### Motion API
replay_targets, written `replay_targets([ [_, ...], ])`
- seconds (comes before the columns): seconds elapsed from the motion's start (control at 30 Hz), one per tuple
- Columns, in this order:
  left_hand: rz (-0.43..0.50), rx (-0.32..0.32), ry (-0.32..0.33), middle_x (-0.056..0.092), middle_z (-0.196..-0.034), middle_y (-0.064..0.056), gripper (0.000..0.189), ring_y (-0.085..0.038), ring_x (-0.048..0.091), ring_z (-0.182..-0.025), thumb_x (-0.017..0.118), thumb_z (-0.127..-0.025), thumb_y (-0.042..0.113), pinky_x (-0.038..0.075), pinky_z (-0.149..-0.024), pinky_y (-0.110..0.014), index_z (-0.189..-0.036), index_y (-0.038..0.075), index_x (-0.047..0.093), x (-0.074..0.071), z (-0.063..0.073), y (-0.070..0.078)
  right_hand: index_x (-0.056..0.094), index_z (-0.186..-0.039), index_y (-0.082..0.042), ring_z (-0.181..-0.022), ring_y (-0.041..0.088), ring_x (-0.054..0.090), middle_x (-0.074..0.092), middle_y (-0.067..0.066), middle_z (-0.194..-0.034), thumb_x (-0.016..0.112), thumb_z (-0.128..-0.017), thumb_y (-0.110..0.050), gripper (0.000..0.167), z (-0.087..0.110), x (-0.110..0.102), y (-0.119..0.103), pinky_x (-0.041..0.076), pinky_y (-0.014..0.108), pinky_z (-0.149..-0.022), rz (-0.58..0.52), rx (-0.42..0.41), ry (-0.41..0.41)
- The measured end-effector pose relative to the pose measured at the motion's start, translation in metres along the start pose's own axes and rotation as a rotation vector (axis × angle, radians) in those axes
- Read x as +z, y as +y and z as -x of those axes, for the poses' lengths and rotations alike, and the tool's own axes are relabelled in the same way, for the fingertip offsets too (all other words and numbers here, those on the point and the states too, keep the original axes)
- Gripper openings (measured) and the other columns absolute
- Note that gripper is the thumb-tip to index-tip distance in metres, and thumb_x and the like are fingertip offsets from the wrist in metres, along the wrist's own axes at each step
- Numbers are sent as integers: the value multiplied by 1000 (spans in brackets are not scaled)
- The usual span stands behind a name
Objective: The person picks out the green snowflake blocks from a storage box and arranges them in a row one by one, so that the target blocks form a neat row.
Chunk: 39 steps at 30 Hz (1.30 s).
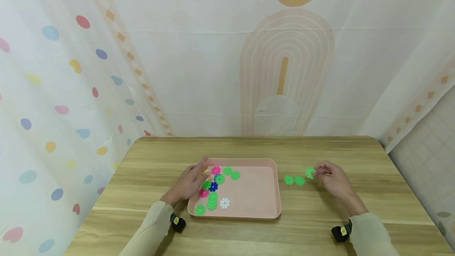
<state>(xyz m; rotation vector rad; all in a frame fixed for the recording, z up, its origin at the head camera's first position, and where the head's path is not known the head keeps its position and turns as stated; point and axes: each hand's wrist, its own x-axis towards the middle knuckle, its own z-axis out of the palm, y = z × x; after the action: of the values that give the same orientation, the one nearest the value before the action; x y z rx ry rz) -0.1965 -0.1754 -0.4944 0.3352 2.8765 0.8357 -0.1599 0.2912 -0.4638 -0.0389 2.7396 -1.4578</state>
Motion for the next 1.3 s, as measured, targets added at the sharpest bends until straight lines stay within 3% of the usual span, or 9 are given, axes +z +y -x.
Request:
replay_targets([
  [0.33, 2, -20, -4, 37, -159, -3, 65, -38, 30, -143, 43, -102, 51, 27, -110, -68, -159, 33, 17, 0, 1, 2, 58, -111, 6, -69, 9, 50, 61, 5, -87, 61, -97, -13, 24, -3, 2, 21, 45, 24, -57, 33, 66, -49],
  [0.6, 12, -12, -5, 38, -158, -3, 65, -39, 30, -143, 43, -103, 50, 27, -110, -68, -160, 32, 17, -1, 2, 2, 59, -111, 6, -72, 13, 51, 64, 6, -89, 61, -96, -11, 23, -5, 2, 20, 45, 25, -59, 66, 84, -90],
  [0.93, 36, -14, -1, 39, -157, -4, 64, -39, 29, -143, 43, -102, 50, 27, -110, -68, -159, 33, 20, -1, 1, 2, 60, -109, 6, -68, 12, 52, 63, 6, -88, 61, -94, -9, 21, -3, 7, 19, 46, 25, -57, 51, 103, -75],
  [1.07, 69, -11, 11, 39, -157, -4, 62, -39, 29, -143, 44, -104, 46, 27, -110, -69, -159, 31, 21, -1, 1, 1, 60, -109, 6, -65, 12, 51, 61, 5, -84, 61, -94, -8, 21, -4, 8, 18, 45, 25, -56, 52, 109, -69],
  [1.3, 181, -37, -39, 30, -162, -2, 58, -40, 22, -146, 39, -106, 45, 20, -111, -72, -159, 34, 19, -2, 0, -3, 62, -106, 5, -68, 13, 50, 60, 4, -83, 62, -93, -8, 18, -5, 9, 17, 43, 25, -57, 85, 102, -53],
])
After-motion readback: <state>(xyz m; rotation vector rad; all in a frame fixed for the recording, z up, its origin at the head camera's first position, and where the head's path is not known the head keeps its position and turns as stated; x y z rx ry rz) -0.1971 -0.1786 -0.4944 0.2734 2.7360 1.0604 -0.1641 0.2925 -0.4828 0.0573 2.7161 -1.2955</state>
